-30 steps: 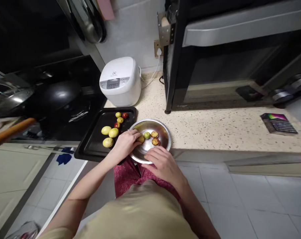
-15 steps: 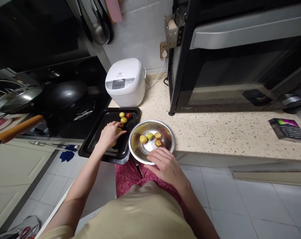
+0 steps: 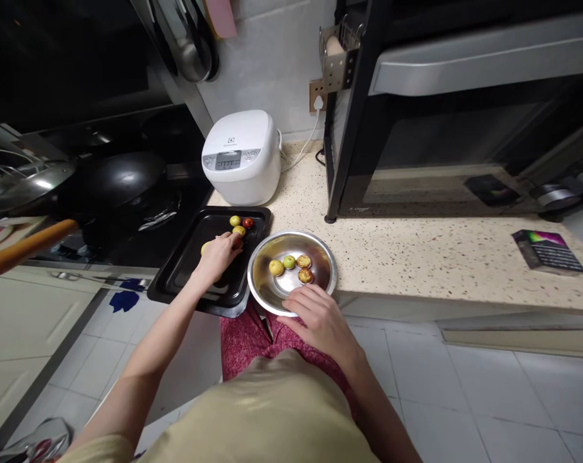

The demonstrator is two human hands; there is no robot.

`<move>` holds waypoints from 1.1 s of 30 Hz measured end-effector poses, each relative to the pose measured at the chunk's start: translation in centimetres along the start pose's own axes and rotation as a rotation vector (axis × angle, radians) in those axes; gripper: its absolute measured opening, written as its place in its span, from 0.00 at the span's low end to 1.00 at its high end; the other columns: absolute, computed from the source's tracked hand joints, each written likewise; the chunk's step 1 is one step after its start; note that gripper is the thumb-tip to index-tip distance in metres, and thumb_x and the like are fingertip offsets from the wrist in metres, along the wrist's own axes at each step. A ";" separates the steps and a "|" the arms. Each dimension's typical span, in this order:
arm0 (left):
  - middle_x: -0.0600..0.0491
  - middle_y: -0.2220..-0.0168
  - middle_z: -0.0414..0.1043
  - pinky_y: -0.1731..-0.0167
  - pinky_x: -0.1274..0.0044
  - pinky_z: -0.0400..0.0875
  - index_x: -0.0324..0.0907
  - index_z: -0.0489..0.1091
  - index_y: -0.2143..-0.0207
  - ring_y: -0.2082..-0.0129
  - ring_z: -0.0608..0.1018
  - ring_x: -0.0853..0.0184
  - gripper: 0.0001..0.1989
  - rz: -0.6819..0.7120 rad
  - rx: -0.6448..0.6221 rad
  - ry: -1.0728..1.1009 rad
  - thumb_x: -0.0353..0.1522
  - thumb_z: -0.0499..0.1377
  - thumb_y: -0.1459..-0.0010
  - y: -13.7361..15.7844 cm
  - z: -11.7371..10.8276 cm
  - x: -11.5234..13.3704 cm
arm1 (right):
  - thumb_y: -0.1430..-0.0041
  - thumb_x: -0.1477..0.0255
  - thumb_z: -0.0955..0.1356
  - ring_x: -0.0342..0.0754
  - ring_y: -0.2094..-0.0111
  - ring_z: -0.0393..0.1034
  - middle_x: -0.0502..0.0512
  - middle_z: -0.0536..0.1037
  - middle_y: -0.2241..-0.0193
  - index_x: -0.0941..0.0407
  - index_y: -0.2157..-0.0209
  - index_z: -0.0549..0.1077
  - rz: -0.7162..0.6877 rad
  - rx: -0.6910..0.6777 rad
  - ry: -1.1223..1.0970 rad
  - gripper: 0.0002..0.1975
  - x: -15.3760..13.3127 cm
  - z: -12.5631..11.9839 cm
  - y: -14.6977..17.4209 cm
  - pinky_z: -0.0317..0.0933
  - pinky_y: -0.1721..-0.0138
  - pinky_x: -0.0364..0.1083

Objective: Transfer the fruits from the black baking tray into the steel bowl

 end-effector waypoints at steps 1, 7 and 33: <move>0.43 0.51 0.76 0.59 0.70 0.74 0.40 0.69 0.48 0.53 0.81 0.53 0.13 0.010 0.006 0.016 0.29 0.62 0.34 -0.1 0.0 0.1 | 0.35 0.72 0.73 0.51 0.57 0.78 0.57 0.84 0.61 0.57 0.57 0.77 0.000 -0.002 0.000 0.06 0.0 0.0 0.0 0.71 0.52 0.53; 0.46 0.54 0.78 0.55 0.69 0.76 0.41 0.72 0.51 0.54 0.81 0.55 0.13 0.130 0.261 0.313 0.28 0.65 0.37 1.7 -3.3 1.2 | 0.36 0.67 0.74 0.52 0.56 0.78 0.57 0.84 0.60 0.57 0.57 0.78 0.018 0.004 -0.015 0.10 0.1 -0.2 -0.1 0.71 0.51 0.53; 0.45 0.47 0.78 0.46 0.68 0.79 0.44 0.69 0.40 0.46 0.81 0.60 0.18 0.442 0.534 0.827 0.33 0.60 0.30 11.6 -3.2 9.3 | 0.36 0.75 0.70 0.51 0.63 0.78 0.56 0.83 0.58 0.52 0.53 0.76 0.453 0.142 -0.033 0.11 2.8 0.4 -2.7 0.74 0.58 0.50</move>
Point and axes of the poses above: each hand's wrist, its own y-axis away from the middle knuckle, its own z-axis out of the palm, x = y × z, the point moved 9 cm from there along -y, towards the middle knuckle
